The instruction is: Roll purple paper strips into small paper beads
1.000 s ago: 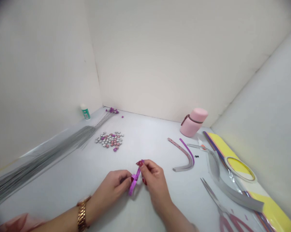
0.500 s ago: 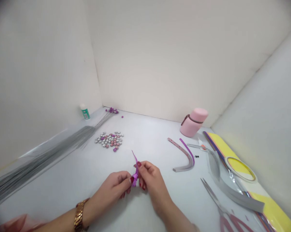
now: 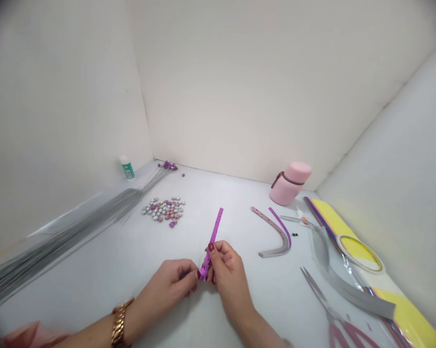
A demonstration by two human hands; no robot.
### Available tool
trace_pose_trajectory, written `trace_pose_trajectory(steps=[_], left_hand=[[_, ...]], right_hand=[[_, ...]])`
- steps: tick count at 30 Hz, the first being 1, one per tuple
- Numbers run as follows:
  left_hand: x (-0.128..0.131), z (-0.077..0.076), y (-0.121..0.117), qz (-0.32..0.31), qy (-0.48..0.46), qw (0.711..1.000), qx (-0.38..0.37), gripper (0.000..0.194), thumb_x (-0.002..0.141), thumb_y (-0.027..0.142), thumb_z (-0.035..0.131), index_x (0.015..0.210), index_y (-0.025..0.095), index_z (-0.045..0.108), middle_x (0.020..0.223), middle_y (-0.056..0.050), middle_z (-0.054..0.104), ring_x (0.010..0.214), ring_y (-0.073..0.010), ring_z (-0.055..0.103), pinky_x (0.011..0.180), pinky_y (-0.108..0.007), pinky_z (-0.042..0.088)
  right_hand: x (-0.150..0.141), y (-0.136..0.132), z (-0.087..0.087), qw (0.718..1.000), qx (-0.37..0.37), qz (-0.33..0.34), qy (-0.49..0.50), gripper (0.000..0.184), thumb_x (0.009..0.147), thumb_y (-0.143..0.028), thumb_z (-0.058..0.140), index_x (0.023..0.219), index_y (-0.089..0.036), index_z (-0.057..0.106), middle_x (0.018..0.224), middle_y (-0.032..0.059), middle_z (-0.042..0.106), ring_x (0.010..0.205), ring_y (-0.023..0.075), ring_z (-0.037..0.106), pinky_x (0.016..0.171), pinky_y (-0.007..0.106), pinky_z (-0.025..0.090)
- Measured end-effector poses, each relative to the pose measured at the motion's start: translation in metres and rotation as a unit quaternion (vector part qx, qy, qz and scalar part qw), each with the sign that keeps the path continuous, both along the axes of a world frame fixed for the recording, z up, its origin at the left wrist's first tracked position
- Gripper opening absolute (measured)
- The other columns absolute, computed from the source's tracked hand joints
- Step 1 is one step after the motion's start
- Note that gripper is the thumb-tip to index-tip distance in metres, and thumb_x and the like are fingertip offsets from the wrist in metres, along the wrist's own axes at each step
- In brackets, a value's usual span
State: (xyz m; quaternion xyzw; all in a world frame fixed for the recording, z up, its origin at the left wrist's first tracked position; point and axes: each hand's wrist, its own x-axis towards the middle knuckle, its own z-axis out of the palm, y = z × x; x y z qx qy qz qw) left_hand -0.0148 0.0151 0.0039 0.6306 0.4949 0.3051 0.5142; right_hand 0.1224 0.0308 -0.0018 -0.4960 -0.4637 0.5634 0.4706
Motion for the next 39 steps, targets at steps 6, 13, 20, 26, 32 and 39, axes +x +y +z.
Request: trace_pose_trajectory(steps=[6,13,20,26,32,39], left_hand=[[-0.0012,0.0026,0.0011,0.022,-0.037,0.998,0.045,0.016,0.076,0.018,0.046,0.072,0.017,0.061,0.068,-0.001,0.063,0.064,-0.0132,0.054,0.059,-0.019,0.038],[-0.0024,0.0016,-0.0041,-0.015,0.068,0.989,0.13,0.021,0.081,0.018,0.041,0.071,0.018,0.059,0.069,-0.003,0.061,0.063,-0.0141,0.052,0.059,-0.021,0.037],[0.0009,0.0063,-0.0049,0.0,0.001,0.997,0.083,0.028,0.085,0.022,0.035,0.065,0.018,0.054,0.063,0.0,0.058,0.06,-0.0119,0.052,0.057,-0.018,0.037],[0.0002,0.006,-0.0019,0.013,0.013,0.995,0.095,0.025,0.085,0.023,0.039,0.068,0.018,0.056,0.067,0.0,0.062,0.062,-0.0125,0.054,0.06,-0.019,0.038],[-0.0047,0.0042,-0.0026,0.01,0.105,0.977,0.188,0.018,0.082,0.018,0.041,0.075,0.017,0.058,0.073,-0.003,0.061,0.068,-0.0154,0.054,0.065,-0.023,0.037],[0.0006,-0.001,0.0011,0.012,-0.055,0.998,-0.021,0.018,0.078,0.018,0.042,0.066,0.015,0.054,0.057,0.002,0.053,0.053,-0.0109,0.048,0.05,-0.019,0.036]], right_hand=[[-0.0007,0.0013,-0.0011,1.0,-0.025,0.006,0.009,0.026,0.08,-0.039,0.052,0.067,-0.017,0.048,0.043,-0.0071,0.046,0.035,0.0055,0.036,0.037,0.017,0.026],[0.0,0.002,-0.0007,0.999,-0.03,-0.015,0.036,0.025,0.077,-0.041,0.055,0.068,-0.018,0.05,0.046,-0.0068,0.048,0.037,0.0066,0.038,0.039,0.018,0.027],[0.0006,0.0016,0.0022,0.998,-0.052,0.029,0.024,0.032,0.078,-0.047,0.05,0.067,-0.017,0.051,0.045,-0.0053,0.049,0.038,0.0077,0.041,0.04,0.018,0.029],[0.0003,-0.0001,-0.0008,0.995,-0.044,0.081,-0.024,0.036,0.077,-0.048,0.05,0.059,-0.017,0.046,0.04,-0.0069,0.046,0.034,0.0057,0.037,0.038,0.018,0.025],[0.0,0.0003,-0.0013,0.995,-0.042,0.082,-0.029,0.035,0.078,-0.047,0.051,0.059,-0.017,0.046,0.042,-0.0062,0.047,0.035,0.0062,0.038,0.038,0.018,0.026],[0.0017,-0.0009,0.0001,0.997,0.019,0.03,-0.065,0.028,0.082,-0.041,0.049,0.068,-0.017,0.051,0.046,-0.0058,0.046,0.043,0.0072,0.04,0.043,0.019,0.03]])
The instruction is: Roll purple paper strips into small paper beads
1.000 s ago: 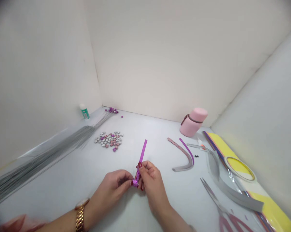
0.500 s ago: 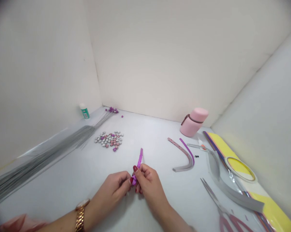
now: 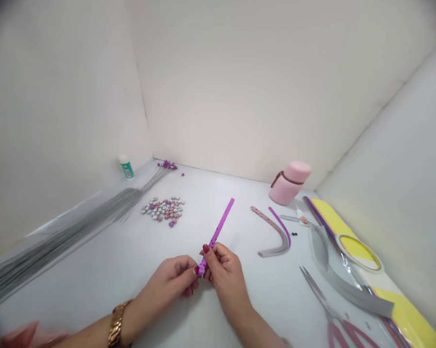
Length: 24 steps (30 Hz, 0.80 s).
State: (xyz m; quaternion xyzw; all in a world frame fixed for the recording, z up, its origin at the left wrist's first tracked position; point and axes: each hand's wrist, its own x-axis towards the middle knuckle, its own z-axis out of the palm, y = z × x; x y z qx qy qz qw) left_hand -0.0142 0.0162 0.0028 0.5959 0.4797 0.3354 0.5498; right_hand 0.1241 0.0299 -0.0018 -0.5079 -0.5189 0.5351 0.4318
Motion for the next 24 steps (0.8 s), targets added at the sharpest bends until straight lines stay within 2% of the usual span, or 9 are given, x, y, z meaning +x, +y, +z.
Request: trace_pose_trajectory(steps=[2,5,11,14,17,20,22,24], left_hand=[[0.0011,0.0,0.0004,0.011,-0.02,1.0,-0.013,0.02,0.079,0.019,0.042,0.063,0.015,0.052,0.054,0.003,0.051,0.052,-0.01,0.046,0.05,-0.019,0.036],[0.0008,0.0032,-0.0016,0.019,0.007,0.999,0.048,0.024,0.083,0.022,0.04,0.063,0.016,0.054,0.059,0.002,0.055,0.056,-0.0102,0.049,0.054,-0.019,0.037],[-0.0042,0.002,-0.0044,0.014,0.123,0.974,0.191,0.017,0.083,0.016,0.042,0.087,0.018,0.058,0.079,-0.002,0.063,0.071,-0.0135,0.056,0.068,-0.022,0.04],[-0.0068,-0.0013,-0.0034,-0.016,0.179,0.951,0.25,0.021,0.085,0.015,0.039,0.083,0.017,0.06,0.078,-0.004,0.064,0.072,-0.0146,0.056,0.069,-0.024,0.04],[-0.0075,0.0004,-0.0035,-0.021,0.2,0.942,0.268,0.022,0.084,0.015,0.039,0.081,0.016,0.061,0.075,-0.005,0.064,0.07,-0.0153,0.056,0.067,-0.025,0.039],[-0.0051,0.0051,-0.0032,0.011,0.158,0.965,0.211,0.02,0.081,0.015,0.042,0.077,0.016,0.062,0.073,-0.004,0.063,0.066,-0.0146,0.056,0.063,-0.024,0.039],[-0.0024,0.0065,-0.0013,0.031,0.076,0.991,0.106,0.018,0.078,0.017,0.046,0.071,0.015,0.062,0.066,-0.002,0.062,0.061,-0.0133,0.054,0.059,-0.023,0.039],[0.0003,0.0052,0.0018,0.03,-0.038,0.998,-0.038,0.014,0.075,0.018,0.049,0.067,0.013,0.059,0.059,-0.001,0.059,0.055,-0.0116,0.053,0.055,-0.021,0.04]], right_hand=[[0.0,0.0,-0.0011,0.999,-0.019,0.031,0.01,0.03,0.083,-0.043,0.045,0.067,-0.017,0.049,0.045,-0.0057,0.047,0.04,0.0071,0.039,0.041,0.019,0.03],[-0.0002,0.0001,-0.0022,0.997,-0.038,0.067,0.012,0.034,0.083,-0.044,0.044,0.062,-0.017,0.045,0.045,-0.0054,0.048,0.038,0.0061,0.04,0.039,0.018,0.029],[-0.0007,0.0015,-0.0005,0.997,-0.06,0.054,0.021,0.033,0.082,-0.044,0.046,0.062,-0.017,0.043,0.046,-0.0056,0.049,0.035,0.0048,0.04,0.037,0.016,0.027],[-0.0013,0.0012,-0.001,0.996,-0.063,0.056,0.016,0.034,0.083,-0.045,0.044,0.062,-0.018,0.042,0.046,-0.005,0.05,0.035,0.0053,0.04,0.036,0.017,0.027],[-0.0019,-0.0003,-0.0011,0.997,-0.046,0.054,0.0,0.034,0.083,-0.045,0.042,0.062,-0.018,0.042,0.049,-0.0044,0.05,0.037,0.0064,0.041,0.038,0.018,0.03],[-0.0019,-0.0025,0.0004,0.998,0.013,0.036,-0.058,0.033,0.084,-0.041,0.043,0.059,-0.018,0.041,0.049,-0.0054,0.045,0.042,0.0077,0.042,0.043,0.019,0.032],[-0.0014,-0.0038,0.0013,0.991,0.068,0.022,-0.112,0.033,0.084,-0.037,0.044,0.057,-0.019,0.039,0.049,-0.006,0.041,0.045,0.0085,0.04,0.045,0.02,0.032],[-0.0006,-0.0047,0.0012,0.981,0.117,0.013,-0.155,0.033,0.084,-0.035,0.045,0.056,-0.019,0.039,0.05,-0.0058,0.038,0.047,0.0093,0.038,0.047,0.021,0.031]])
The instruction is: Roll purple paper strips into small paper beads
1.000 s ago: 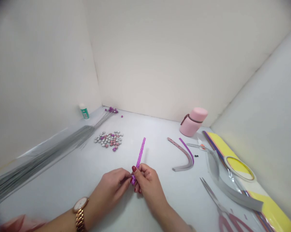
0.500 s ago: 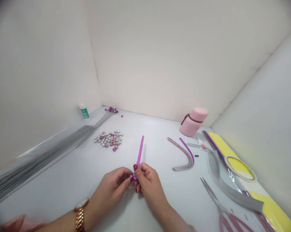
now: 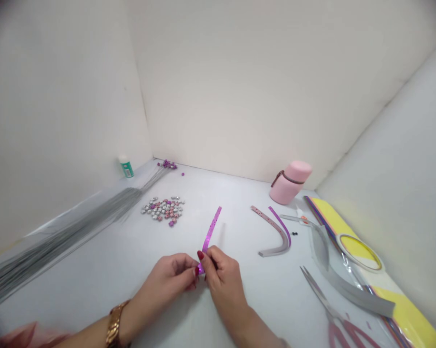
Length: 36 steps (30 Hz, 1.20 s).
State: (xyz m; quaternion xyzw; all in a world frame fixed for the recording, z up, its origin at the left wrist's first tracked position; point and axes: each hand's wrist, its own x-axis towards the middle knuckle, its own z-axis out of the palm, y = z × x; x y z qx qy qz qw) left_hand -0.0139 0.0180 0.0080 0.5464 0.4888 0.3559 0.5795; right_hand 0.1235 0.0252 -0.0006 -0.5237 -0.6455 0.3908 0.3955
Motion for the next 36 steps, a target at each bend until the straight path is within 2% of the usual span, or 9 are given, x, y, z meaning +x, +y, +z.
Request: trace_pose_trajectory(steps=[2,4,8,11,15,17,20,24,36], left_hand=[[0.002,-0.003,0.003,-0.013,-0.101,0.988,-0.112,0.01,0.073,0.019,0.051,0.067,0.012,0.057,0.058,0.0,0.058,0.051,-0.0099,0.052,0.053,-0.02,0.041],[0.003,-0.004,0.003,-0.015,-0.128,0.982,-0.135,0.01,0.072,0.019,0.052,0.067,0.012,0.057,0.058,0.0,0.059,0.05,-0.0091,0.052,0.053,-0.02,0.041],[0.002,-0.002,-0.003,0.008,-0.02,0.999,0.049,0.013,0.077,0.016,0.047,0.074,0.014,0.06,0.065,-0.002,0.062,0.062,-0.0122,0.056,0.059,-0.021,0.042],[-0.002,-0.001,-0.008,0.004,0.093,0.978,0.188,0.019,0.081,0.015,0.043,0.081,0.017,0.062,0.075,-0.003,0.064,0.07,-0.0135,0.057,0.068,-0.022,0.041],[-0.004,-0.002,-0.008,0.002,0.163,0.956,0.243,0.02,0.081,0.015,0.044,0.082,0.018,0.064,0.077,-0.003,0.065,0.07,-0.0139,0.057,0.068,-0.023,0.04],[-0.003,-0.001,-0.006,0.019,0.135,0.97,0.201,0.019,0.079,0.015,0.045,0.079,0.017,0.064,0.075,-0.003,0.065,0.068,-0.0136,0.056,0.065,-0.023,0.04],[-0.001,0.001,-0.001,0.029,0.019,0.998,0.047,0.014,0.072,0.013,0.049,0.071,0.014,0.063,0.064,-0.001,0.062,0.06,-0.0122,0.055,0.058,-0.021,0.041],[0.001,0.0,0.003,0.006,-0.154,0.978,-0.141,0.008,0.068,0.016,0.056,0.07,0.011,0.061,0.06,-0.001,0.062,0.054,-0.0092,0.054,0.056,-0.02,0.041],[0.001,-0.005,0.002,-0.005,-0.219,0.959,-0.18,0.026,0.064,0.035,0.067,0.066,0.009,0.059,0.058,-0.001,0.06,0.049,-0.0071,0.051,0.052,-0.02,0.038]], right_hand=[[0.001,-0.001,-0.001,1.0,0.023,-0.002,-0.018,0.031,0.084,-0.034,0.044,0.057,-0.019,0.039,0.051,-0.0056,0.038,0.048,0.0097,0.037,0.047,0.021,0.031],[0.001,-0.001,-0.001,1.0,0.007,-0.004,-0.01,0.03,0.085,-0.034,0.044,0.058,-0.02,0.04,0.049,-0.0058,0.039,0.046,0.0096,0.038,0.046,0.021,0.031],[-0.001,-0.001,-0.001,0.996,-0.063,-0.008,0.058,0.028,0.084,-0.037,0.044,0.062,-0.02,0.042,0.047,-0.0067,0.042,0.041,0.0083,0.039,0.041,0.019,0.031],[-0.004,0.0,-0.001,0.992,-0.091,-0.011,0.09,0.029,0.084,-0.039,0.043,0.063,-0.02,0.041,0.049,-0.0066,0.044,0.039,0.0077,0.039,0.04,0.019,0.031],[-0.004,0.0,-0.002,0.996,-0.068,-0.013,0.061,0.029,0.085,-0.038,0.042,0.062,-0.02,0.039,0.048,-0.0071,0.041,0.041,0.0082,0.038,0.041,0.019,0.031],[-0.003,0.0,-0.003,0.999,-0.032,-0.018,0.029,0.03,0.085,-0.036,0.043,0.06,-0.021,0.038,0.047,-0.0074,0.037,0.042,0.0088,0.036,0.042,0.02,0.03],[0.0,-0.001,-0.004,0.999,0.029,-0.018,-0.014,0.03,0.085,-0.034,0.042,0.058,-0.021,0.038,0.049,-0.0065,0.036,0.045,0.01,0.035,0.045,0.021,0.03],[0.003,-0.002,-0.005,0.999,0.039,-0.016,-0.022,0.026,0.084,-0.032,0.043,0.061,-0.021,0.042,0.05,-0.0054,0.039,0.046,0.0114,0.039,0.046,0.022,0.031],[0.002,-0.002,-0.005,1.0,0.008,-0.009,0.028,0.027,0.083,-0.033,0.047,0.059,-0.021,0.044,0.049,-0.005,0.042,0.045,0.0113,0.041,0.046,0.022,0.033]])
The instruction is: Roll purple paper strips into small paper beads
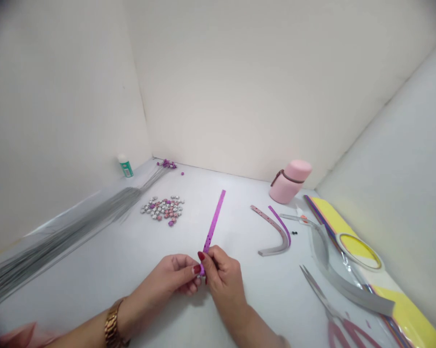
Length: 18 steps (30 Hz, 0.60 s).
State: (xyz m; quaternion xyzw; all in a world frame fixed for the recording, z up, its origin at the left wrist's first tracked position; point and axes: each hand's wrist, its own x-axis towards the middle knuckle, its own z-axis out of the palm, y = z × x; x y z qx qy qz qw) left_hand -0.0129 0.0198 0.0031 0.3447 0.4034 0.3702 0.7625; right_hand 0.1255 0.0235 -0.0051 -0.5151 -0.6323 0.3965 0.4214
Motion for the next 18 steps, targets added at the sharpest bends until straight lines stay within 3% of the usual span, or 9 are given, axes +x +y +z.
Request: trace_pose_trajectory(steps=[4,9,14,18], left_hand=[[0.0006,-0.0001,-0.0021,-0.005,-0.032,0.999,-0.029,0.025,0.068,0.034,0.065,0.069,0.01,0.059,0.063,-0.003,0.06,0.051,-0.0068,0.051,0.054,-0.019,0.039],[0.0011,0.0012,0.0002,0.039,0.092,0.988,0.117,0.02,0.073,0.029,0.058,0.067,0.01,0.06,0.058,-0.001,0.057,0.054,-0.0093,0.051,0.055,-0.02,0.039],[0.0015,0.0005,-0.0009,0.033,0.12,0.978,0.17,0.018,0.078,0.027,0.052,0.077,0.011,0.059,0.066,-0.003,0.062,0.061,-0.0123,0.056,0.058,-0.021,0.042],[0.0,0.006,-0.0049,0.047,0.21,0.942,0.257,0.011,0.078,0.02,0.052,0.08,0.015,0.062,0.074,-0.004,0.066,0.068,-0.0143,0.059,0.064,-0.022,0.044]], right_hand=[[0.0002,0.0004,0.0007,1.0,-0.009,-0.001,0.013,0.025,0.083,-0.035,0.046,0.062,-0.02,0.047,0.05,-0.0047,0.043,0.046,0.0112,0.042,0.046,0.022,0.034],[-0.0016,0.0024,0.0036,0.996,-0.071,0.035,0.03,0.031,0.084,-0.041,0.042,0.062,-0.02,0.045,0.046,-0.0056,0.045,0.042,0.01,0.041,0.042,0.021,0.032],[-0.0018,0.0036,0.0025,0.994,-0.092,0.022,0.052,0.031,0.084,-0.042,0.043,0.062,-0.019,0.045,0.045,-0.0064,0.044,0.041,0.0089,0.039,0.042,0.02,0.03],[-0.0026,0.004,0.0028,0.988,-0.122,0.024,0.09,0.032,0.083,-0.043,0.044,0.062,-0.019,0.044,0.047,-0.0063,0.044,0.041,0.0084,0.039,0.042,0.019,0.03]])
